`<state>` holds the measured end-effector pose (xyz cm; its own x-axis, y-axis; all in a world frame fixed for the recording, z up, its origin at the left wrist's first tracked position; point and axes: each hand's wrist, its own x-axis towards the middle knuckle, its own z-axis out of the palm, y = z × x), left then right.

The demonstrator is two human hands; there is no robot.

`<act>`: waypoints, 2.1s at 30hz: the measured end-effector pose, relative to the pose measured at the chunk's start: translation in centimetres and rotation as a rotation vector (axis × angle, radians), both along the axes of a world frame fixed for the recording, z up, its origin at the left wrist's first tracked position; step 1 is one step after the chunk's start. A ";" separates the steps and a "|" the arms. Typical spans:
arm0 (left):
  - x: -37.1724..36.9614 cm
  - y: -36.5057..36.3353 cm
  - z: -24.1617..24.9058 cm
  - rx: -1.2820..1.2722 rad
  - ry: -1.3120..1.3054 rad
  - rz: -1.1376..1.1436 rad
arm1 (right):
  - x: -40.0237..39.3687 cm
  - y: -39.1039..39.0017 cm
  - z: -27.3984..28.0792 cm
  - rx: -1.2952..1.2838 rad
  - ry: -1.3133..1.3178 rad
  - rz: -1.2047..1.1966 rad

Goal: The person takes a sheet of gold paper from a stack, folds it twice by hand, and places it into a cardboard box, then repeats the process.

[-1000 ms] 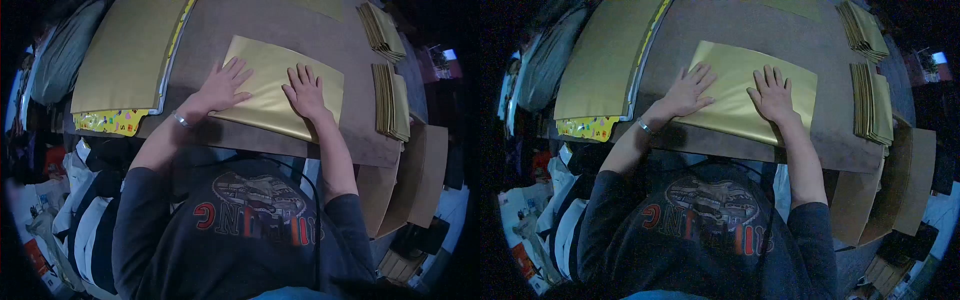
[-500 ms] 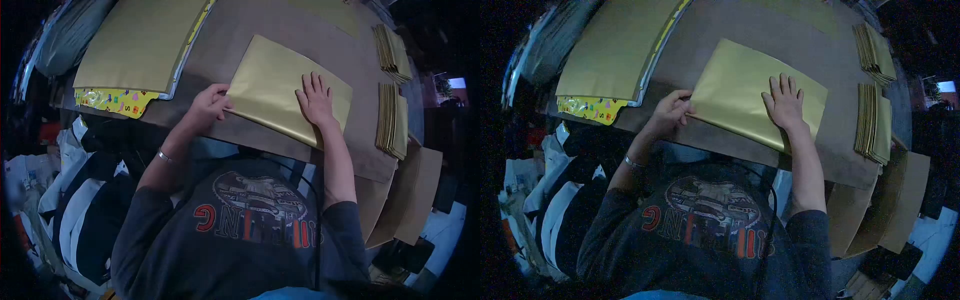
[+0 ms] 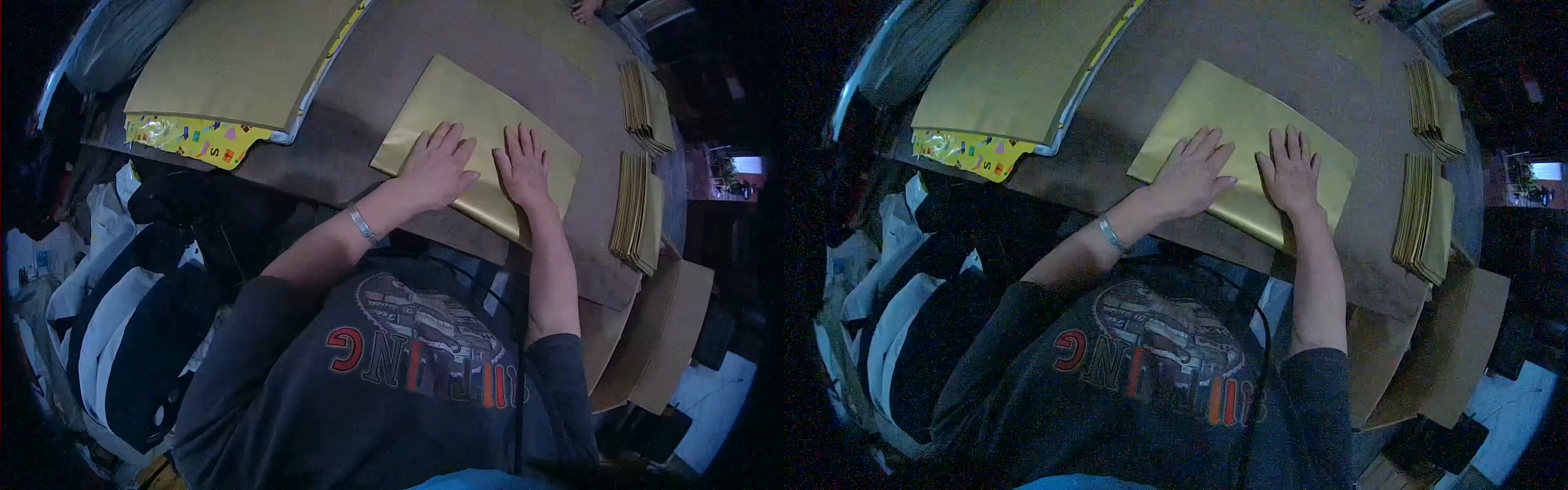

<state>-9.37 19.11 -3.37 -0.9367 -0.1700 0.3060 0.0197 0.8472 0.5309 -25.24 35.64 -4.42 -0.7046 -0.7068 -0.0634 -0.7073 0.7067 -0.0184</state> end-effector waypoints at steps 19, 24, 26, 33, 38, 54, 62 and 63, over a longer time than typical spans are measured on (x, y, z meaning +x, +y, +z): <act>6.5 2.0 0.7 -0.372 -0.251 -0.193 | -0.2 0.1 -0.4 0.020 0.011 -0.014; 3.7 8.9 -0.6 -0.382 -0.208 -0.453 | -0.1 0.1 -0.4 0.002 0.004 -0.015; 2.4 11.6 -0.1 -0.448 -0.260 -0.564 | 0.1 0.0 0.0 0.005 0.003 -0.010; -1.3 17.6 0.3 -0.386 -0.201 -0.728 | 0.3 0.0 0.0 0.011 0.012 -0.032; -0.4 15.6 -0.4 -0.396 -0.291 -0.769 | -0.1 0.1 -0.5 0.013 0.022 -0.019; 14.1 -3.9 0.0 -0.209 -0.291 0.313 | -1.3 0.7 -1.5 0.018 0.057 0.035; 31.3 -12.0 -4.8 -0.203 0.075 0.968 | -0.8 0.4 -0.9 0.030 0.035 0.003; 32.3 -11.8 -4.8 -0.261 -0.131 1.141 | -0.7 0.4 -0.9 0.028 0.037 0.002</act>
